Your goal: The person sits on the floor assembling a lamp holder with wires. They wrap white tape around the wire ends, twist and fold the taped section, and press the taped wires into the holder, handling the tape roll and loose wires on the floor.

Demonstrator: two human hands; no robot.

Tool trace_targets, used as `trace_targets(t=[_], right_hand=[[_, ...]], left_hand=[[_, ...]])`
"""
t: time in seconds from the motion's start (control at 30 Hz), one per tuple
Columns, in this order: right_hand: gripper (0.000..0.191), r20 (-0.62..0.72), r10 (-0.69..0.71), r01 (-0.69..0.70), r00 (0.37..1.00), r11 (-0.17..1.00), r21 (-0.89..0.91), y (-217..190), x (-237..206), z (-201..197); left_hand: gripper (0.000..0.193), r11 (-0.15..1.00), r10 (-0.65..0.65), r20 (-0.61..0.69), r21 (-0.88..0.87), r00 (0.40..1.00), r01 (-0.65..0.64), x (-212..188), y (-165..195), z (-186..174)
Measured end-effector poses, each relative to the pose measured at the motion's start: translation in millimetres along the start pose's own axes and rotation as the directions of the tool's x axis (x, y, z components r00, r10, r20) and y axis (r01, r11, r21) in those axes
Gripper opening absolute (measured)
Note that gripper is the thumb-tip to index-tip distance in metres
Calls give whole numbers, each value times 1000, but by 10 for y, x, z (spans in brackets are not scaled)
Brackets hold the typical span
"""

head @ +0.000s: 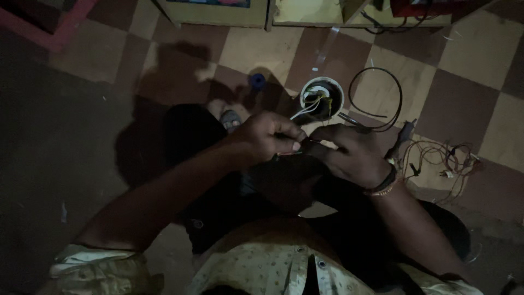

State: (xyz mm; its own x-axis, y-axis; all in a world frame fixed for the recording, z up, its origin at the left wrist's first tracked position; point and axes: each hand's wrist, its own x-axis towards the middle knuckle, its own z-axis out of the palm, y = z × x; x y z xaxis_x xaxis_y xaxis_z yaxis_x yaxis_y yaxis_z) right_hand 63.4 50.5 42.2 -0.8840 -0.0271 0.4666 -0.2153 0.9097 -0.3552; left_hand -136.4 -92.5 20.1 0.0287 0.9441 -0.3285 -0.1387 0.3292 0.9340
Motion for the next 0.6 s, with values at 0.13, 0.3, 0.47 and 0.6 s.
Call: trace_targets(t=[0.13,0.3,0.47,0.6], right_hand=[[8,-62,309,-290,949,932,216,-50,-40,-4],[13,119,684,-634,719,577,515,-14,118,32],[12,395,703,-779,592,373,504,111,300,-52],[17,482,711,-838,512,289,463,130,417,-83]], left_hand=[[17,977,117,-30,184,993,-109,-74,76,47],[13,938,98,-120,342,988,-51,-149,139,147],[18,632,592,-231,728,772,-266,-165,101,337],[28,361,793,-109,876,599,-319,-193,18,395]])
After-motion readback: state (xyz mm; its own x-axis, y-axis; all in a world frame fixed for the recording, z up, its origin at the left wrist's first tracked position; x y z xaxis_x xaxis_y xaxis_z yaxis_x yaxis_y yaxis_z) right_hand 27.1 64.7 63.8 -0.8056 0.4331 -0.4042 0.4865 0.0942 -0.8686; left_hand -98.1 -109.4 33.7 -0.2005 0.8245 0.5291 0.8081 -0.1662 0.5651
